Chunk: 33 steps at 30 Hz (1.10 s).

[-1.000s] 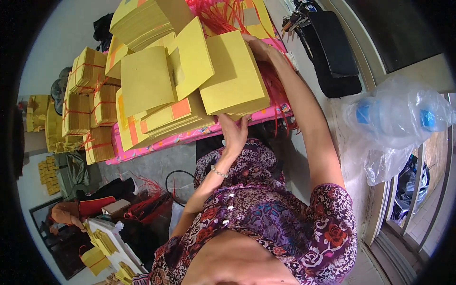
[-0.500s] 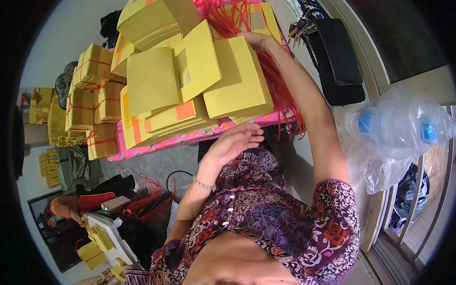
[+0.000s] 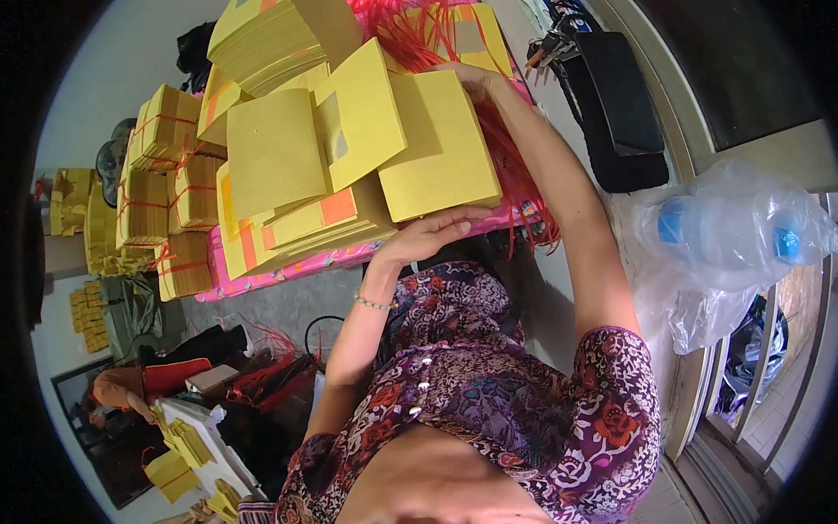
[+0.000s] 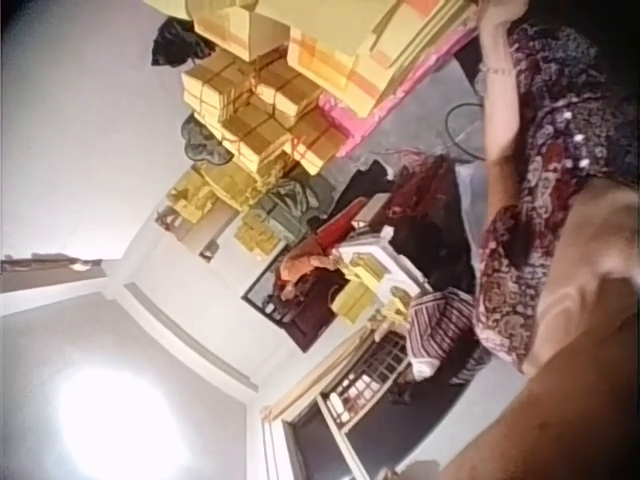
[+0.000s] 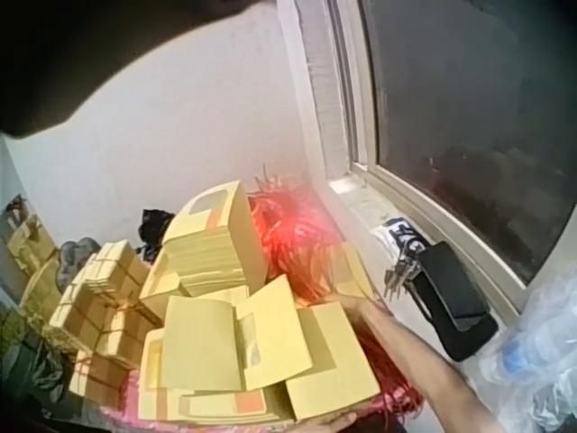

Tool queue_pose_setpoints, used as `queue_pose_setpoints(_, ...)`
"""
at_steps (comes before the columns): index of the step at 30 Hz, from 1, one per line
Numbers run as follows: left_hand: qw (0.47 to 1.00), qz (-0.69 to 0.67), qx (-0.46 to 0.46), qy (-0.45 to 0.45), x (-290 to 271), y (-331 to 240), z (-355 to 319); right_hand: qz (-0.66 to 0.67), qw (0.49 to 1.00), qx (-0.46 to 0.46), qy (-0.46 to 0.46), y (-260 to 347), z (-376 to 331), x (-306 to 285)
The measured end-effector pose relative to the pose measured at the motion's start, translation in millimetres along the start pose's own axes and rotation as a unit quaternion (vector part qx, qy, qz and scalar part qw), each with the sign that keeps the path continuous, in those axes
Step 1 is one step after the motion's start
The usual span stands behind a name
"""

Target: Tying stacks of yellow paper with red plastic ribbons.

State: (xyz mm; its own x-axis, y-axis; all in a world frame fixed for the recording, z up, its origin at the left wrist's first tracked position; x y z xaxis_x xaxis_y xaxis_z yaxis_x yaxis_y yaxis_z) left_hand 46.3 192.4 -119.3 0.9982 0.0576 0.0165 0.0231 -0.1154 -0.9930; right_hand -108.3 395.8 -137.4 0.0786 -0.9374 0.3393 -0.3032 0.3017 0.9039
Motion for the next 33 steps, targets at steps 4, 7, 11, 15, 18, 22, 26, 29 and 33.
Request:
queue_pose_setpoints(4, 0.999, 0.029, 0.002, -0.035, 0.1, -2.1, -1.9, 0.028, 0.998, 0.006, 0.063, -3.7, -1.3, 0.5)
queue_pose_setpoints(7, 0.993, 0.095, -0.030, -0.057, 2.2, -0.7, -2.1, 0.037, 0.998, 0.000, 0.058, -4.2, -2.5, 0.6)
queue_pose_setpoints(11, 0.984, 0.139, -0.011, -0.113, 3.9, -12.5, -3.9, 0.041, 0.998, 0.022, 0.034, -2.7, -4.5, 4.9)
queue_pose_setpoints(15, 0.967, 0.190, 0.007, -0.170, 1.5, -15.3, -4.8, 0.001, 0.999, -0.001, 0.035, 3.0, -12.4, 9.8)
queue_pose_setpoints(18, 0.959, 0.182, -0.006, -0.217, 2.6, -11.7, -4.9, 0.006, 0.999, -0.005, 0.046, 3.3, -13.2, 12.5)
queue_pose_setpoints(22, 0.947, 0.219, -0.028, -0.235, 6.5, -4.0, -5.8, 0.004, 0.998, 0.009, 0.061, -2.0, -10.2, 5.0)
queue_pose_setpoints(26, 0.942, 0.227, -0.012, -0.247, 5.4, -4.7, -7.5, 0.027, 0.999, 0.009, 0.033, -3.4, -7.1, 3.5)
queue_pose_setpoints(29, 0.940, 0.222, -0.019, -0.260, 3.4, -2.4, -6.3, 0.016, 0.999, 0.006, 0.033, 0.7, -10.5, 6.8)
queue_pose_setpoints(33, 0.932, 0.237, -0.015, -0.274, 8.9, -2.8, -8.2, 0.015, 1.000, -0.005, 0.011, 0.2, -14.4, 8.5)
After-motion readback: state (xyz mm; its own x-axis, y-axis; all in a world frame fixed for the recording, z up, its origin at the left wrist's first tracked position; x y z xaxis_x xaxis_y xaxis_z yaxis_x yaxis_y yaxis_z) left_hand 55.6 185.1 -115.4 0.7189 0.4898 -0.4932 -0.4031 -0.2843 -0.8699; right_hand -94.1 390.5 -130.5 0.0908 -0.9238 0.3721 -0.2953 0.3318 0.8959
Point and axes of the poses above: each hand's wrist, its own z-axis towards the middle knuckle, its own x-axis out of the palm, y = z × x, the point moved 6 cm from there along z, towards the middle knuckle, and after that the axes turned 8 degrees about z, right-handed, at the moved point
